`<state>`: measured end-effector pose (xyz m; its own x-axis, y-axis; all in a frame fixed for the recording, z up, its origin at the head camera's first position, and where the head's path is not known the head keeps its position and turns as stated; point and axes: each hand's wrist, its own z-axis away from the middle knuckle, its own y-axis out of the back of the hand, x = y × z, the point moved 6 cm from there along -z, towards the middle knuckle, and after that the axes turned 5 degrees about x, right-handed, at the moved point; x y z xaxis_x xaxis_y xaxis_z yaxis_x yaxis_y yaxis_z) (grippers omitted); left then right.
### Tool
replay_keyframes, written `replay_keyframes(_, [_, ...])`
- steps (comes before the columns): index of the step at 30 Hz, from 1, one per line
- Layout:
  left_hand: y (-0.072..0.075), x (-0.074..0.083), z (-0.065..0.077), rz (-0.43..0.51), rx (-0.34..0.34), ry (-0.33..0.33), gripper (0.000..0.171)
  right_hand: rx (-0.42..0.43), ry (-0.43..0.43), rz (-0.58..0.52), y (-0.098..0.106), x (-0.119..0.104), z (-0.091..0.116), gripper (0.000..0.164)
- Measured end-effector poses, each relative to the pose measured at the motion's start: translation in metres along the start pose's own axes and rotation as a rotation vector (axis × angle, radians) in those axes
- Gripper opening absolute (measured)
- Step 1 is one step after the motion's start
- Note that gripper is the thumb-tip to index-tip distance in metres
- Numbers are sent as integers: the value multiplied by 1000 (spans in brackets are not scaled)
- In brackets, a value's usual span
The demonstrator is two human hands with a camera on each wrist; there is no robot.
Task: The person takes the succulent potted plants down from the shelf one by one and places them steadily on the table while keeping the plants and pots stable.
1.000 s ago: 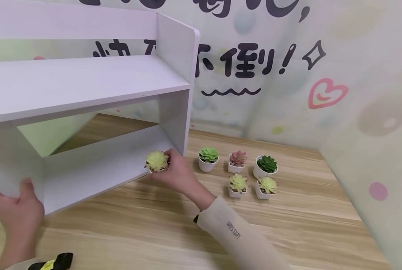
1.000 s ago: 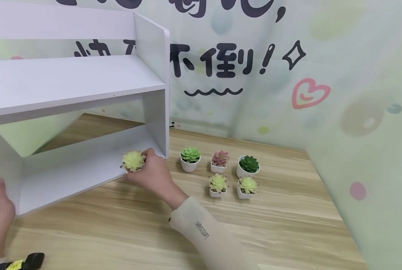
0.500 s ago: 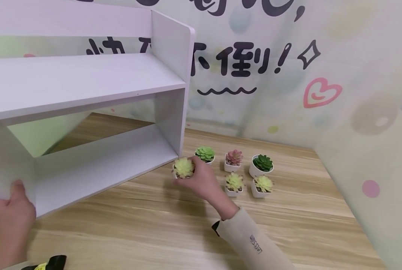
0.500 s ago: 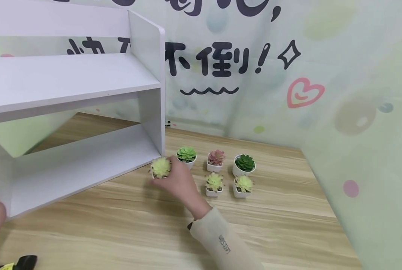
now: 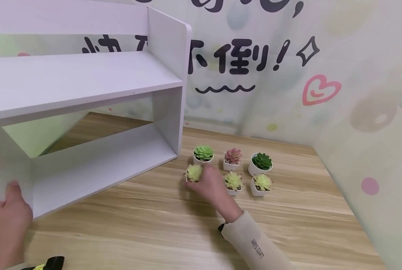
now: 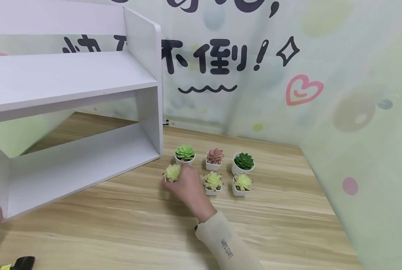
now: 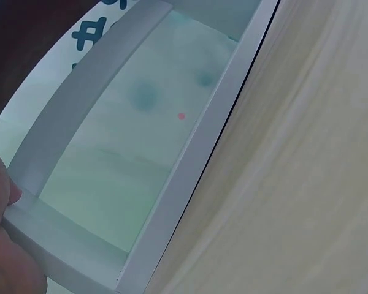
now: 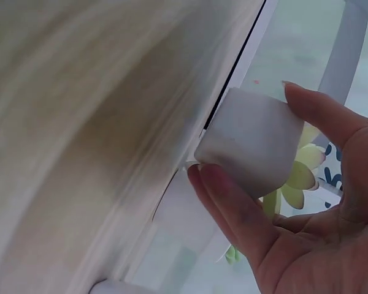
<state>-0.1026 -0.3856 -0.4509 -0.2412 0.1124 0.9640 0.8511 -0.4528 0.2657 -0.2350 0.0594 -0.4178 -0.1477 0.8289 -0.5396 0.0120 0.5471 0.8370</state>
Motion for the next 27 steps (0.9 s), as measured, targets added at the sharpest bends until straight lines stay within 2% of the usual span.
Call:
replay_keyframes(5, [-1, -1, -2, -30, -10, 0, 59, -12, -31, 9, 1, 5, 5, 86])
replay_keyframes(9, [-2, -2, -4, -59, -35, 42, 55, 2, -28, 5, 1, 8, 7, 78])
replay_keyframes(13, [-4, -2, -3, -98, -24, 24, 51, 10, -21, 6, 1, 10, 9, 66])
replay_keyframes(16, [-5, -4, -4, -115, -42, 46, 51, 10, -19, 25, 0, 11, 10, 62])
replay_keyframes(18, [-5, -5, -5, -133, -65, 82, 53, 9, -19, 41, 0, 10, 12, 62])
replay_keyframes(22, [1, -10, -4, -225, -117, 191, 69, 0, -25, 61, -1, 5, 13, 68])
replay_keyframes(27, [9, -14, -6, -267, -142, 270, 77, -34, -45, 35, -4, 2, 14, 86])
